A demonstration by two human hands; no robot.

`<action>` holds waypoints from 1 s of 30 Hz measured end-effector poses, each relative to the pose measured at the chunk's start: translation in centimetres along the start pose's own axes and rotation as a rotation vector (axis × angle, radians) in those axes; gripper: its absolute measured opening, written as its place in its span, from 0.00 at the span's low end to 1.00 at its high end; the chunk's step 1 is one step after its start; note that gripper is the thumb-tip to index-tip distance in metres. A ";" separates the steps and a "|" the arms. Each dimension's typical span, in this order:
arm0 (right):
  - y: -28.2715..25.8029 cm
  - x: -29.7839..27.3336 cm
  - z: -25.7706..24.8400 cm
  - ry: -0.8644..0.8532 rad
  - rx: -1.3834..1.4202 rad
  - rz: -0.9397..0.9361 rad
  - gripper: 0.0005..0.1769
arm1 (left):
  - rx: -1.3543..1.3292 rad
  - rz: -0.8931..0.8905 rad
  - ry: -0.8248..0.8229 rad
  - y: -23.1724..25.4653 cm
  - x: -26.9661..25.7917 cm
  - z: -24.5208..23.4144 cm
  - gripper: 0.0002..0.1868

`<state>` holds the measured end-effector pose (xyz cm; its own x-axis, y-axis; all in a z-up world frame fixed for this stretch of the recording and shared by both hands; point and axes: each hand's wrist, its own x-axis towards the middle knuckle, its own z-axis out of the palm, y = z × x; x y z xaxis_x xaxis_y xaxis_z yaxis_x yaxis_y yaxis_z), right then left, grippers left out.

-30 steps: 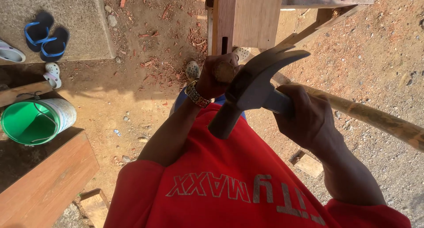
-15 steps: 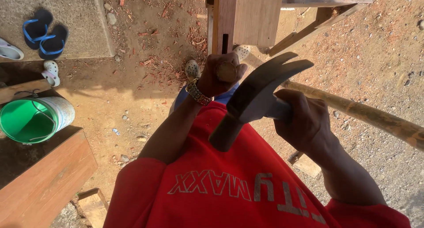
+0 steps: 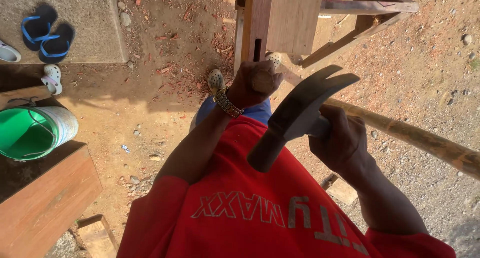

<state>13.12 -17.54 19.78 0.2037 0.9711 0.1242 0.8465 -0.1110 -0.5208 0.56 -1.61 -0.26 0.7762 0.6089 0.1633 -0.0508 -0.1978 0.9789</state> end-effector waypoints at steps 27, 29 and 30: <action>6.2 -3.6 4.2 0.105 -0.245 0.369 0.16 | 0.440 0.185 -0.203 -5.1 1.4 3.6 0.07; 7.4 -3.3 5.1 -0.010 -0.257 0.359 0.15 | 0.259 0.094 -0.120 -4.8 1.2 3.4 0.10; 8.1 -3.2 5.4 -0.131 -0.269 0.347 0.14 | 0.077 -0.002 -0.035 -4.7 1.1 3.5 0.12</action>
<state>16.65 -20.42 10.62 0.4486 0.8834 -0.1355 0.8404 -0.4686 -0.2724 3.83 -2.67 -5.06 0.7980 0.5821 0.1560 -0.0023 -0.2559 0.9667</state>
